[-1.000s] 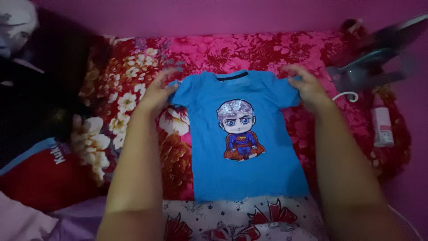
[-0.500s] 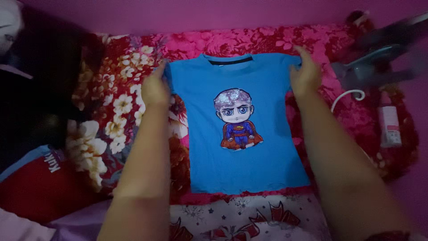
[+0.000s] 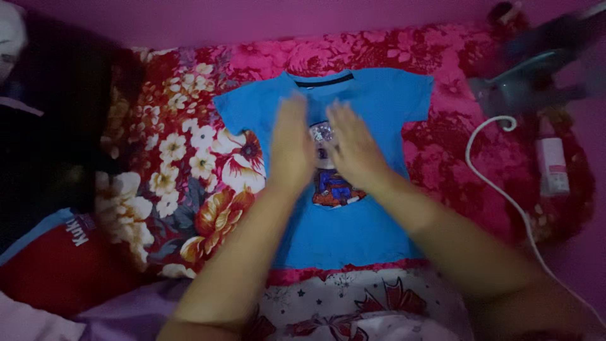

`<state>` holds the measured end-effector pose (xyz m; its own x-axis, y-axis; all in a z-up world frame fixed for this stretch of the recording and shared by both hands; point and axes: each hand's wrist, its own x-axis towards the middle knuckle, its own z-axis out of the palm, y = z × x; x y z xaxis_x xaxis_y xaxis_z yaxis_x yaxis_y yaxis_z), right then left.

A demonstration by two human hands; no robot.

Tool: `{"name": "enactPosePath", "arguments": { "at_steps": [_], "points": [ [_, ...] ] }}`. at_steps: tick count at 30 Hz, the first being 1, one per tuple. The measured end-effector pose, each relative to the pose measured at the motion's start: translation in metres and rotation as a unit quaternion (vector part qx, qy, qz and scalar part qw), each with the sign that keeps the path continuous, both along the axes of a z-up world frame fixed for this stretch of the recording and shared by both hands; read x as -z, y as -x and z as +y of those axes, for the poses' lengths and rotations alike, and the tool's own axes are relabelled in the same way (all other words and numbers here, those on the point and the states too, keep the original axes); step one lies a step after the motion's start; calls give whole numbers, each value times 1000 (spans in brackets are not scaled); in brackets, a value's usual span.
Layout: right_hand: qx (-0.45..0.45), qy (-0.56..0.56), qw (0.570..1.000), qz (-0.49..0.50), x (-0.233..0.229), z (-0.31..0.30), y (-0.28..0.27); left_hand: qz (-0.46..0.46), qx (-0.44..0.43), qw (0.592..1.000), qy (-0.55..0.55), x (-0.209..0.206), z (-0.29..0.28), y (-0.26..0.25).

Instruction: The person irons a blue t-shirt with a cartoon character on it, then irons a white t-shirt. They use an iron to smooth out wrinkles on both shirts.

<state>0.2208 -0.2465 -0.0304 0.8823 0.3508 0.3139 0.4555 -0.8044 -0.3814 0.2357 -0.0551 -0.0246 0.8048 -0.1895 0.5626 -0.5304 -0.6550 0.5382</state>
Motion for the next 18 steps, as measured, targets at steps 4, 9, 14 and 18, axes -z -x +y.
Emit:
{"name": "enactPosePath", "arguments": {
  "at_steps": [4,9,14,18],
  "points": [
    [63,171,978,103,-13,-24,6,188,-26,962,-197,-2,-9,37],
    [228,146,952,143,-2,-85,-16,247,-124,914,-296,-5,36,27],
    [303,-10,953,17,32,-128,-32,247,-179,922,-240,8,79,23],
    [391,-20,918,-59,36,-142,-23,111,-197,967,-116,27,92,17]
  ]
}}
